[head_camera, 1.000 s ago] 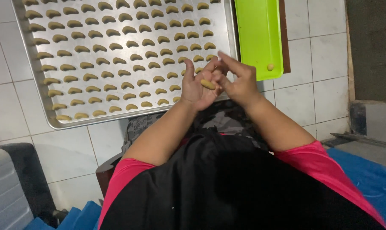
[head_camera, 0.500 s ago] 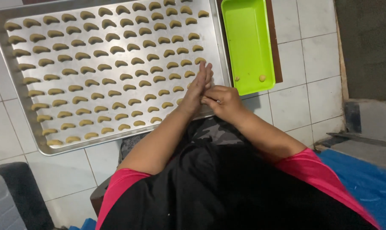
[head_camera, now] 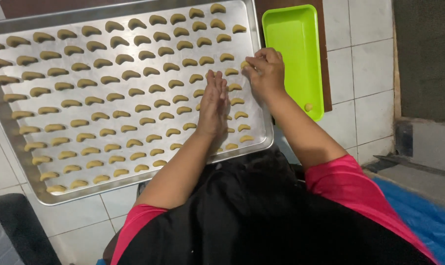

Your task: Shaping small pieces of dough into crescents and arranging them on a baking tray

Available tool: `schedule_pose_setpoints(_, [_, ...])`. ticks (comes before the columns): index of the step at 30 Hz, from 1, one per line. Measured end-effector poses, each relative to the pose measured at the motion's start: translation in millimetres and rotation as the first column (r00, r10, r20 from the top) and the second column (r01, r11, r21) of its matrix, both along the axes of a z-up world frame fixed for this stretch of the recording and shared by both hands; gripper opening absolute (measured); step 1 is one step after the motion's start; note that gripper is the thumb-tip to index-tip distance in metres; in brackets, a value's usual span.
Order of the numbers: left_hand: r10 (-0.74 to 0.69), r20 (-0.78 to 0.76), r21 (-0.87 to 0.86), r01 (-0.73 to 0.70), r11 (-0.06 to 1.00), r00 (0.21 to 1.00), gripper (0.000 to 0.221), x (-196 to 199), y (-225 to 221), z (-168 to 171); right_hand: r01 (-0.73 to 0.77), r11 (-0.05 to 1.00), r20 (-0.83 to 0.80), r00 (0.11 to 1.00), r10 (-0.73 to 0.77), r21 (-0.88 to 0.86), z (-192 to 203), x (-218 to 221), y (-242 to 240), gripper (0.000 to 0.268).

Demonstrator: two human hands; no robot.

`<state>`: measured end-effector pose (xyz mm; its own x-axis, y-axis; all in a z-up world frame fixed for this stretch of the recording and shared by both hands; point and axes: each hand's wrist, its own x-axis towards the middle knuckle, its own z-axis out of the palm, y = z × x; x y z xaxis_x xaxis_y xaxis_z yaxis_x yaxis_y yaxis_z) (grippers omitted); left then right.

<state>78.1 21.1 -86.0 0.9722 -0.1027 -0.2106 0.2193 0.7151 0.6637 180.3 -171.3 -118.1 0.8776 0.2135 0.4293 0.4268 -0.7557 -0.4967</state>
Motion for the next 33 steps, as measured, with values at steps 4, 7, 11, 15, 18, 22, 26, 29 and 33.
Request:
schedule_pose_setpoints(4, [0.059, -0.252, -0.137, -0.096, 0.986, 0.966, 0.091, 5, 4, -3, 0.131, 0.98, -0.091, 0.985, -0.146, -0.146, -12, 24, 12, 0.017])
schedule_pose_setpoints(7, [0.04, -0.161, -0.156, -0.065, 0.986, 0.986, 0.086, 4, 6, -19, 0.169, 0.966, -0.052, 0.982, -0.182, -0.194, -18, 32, 14, 0.022])
schedule_pose_setpoints(11, [0.029, -0.231, -0.087, -0.05, 0.995, 0.973, 0.081, 7, 5, -16, 0.169, 0.953, 0.005, 0.985, -0.174, -0.252, -24, 34, 13, 0.02])
schedule_pose_setpoints(15, [0.067, -0.17, -0.115, -0.087, 0.99, 0.983, 0.078, 2, 2, -26, 0.176, 0.961, -0.214, 0.951, -0.222, -0.215, -1, 26, 10, 0.042])
schedule_pose_setpoints(18, [0.04, -0.268, -0.126, -0.077, 0.989, 0.963, 0.081, 0, 5, -12, 0.271, 0.961, -0.419, 0.88, -0.225, 0.053, 37, 3, -16, 0.038])
schedule_pose_setpoints(22, [0.001, -0.397, -0.054, -0.024, 0.998, 0.918, 0.096, -4, -2, 26, 0.203, 0.977, -0.196, 0.957, -0.213, -0.068, 36, -44, -107, 0.021])
schedule_pose_setpoints(26, [-0.059, -0.258, -0.084, 0.039, 0.996, 0.964, 0.077, -18, -20, -17, 0.168, 0.87, -0.557, 0.708, -0.433, -0.463, 64, -95, -130, 0.038])
schedule_pose_setpoints(29, [-0.061, -0.214, -0.042, 0.054, 0.998, 0.975, 0.064, -27, -28, -22, 0.14, 0.824, -0.506, 0.729, -0.461, -0.549, 18, -106, -156, 0.037])
schedule_pose_setpoints(33, [-0.095, -0.327, -0.098, 0.067, 0.993, 0.94, 0.065, -34, -28, -2, 0.246, 0.904, -0.493, 0.772, -0.4, -0.349, 9, -104, -158, 0.02])
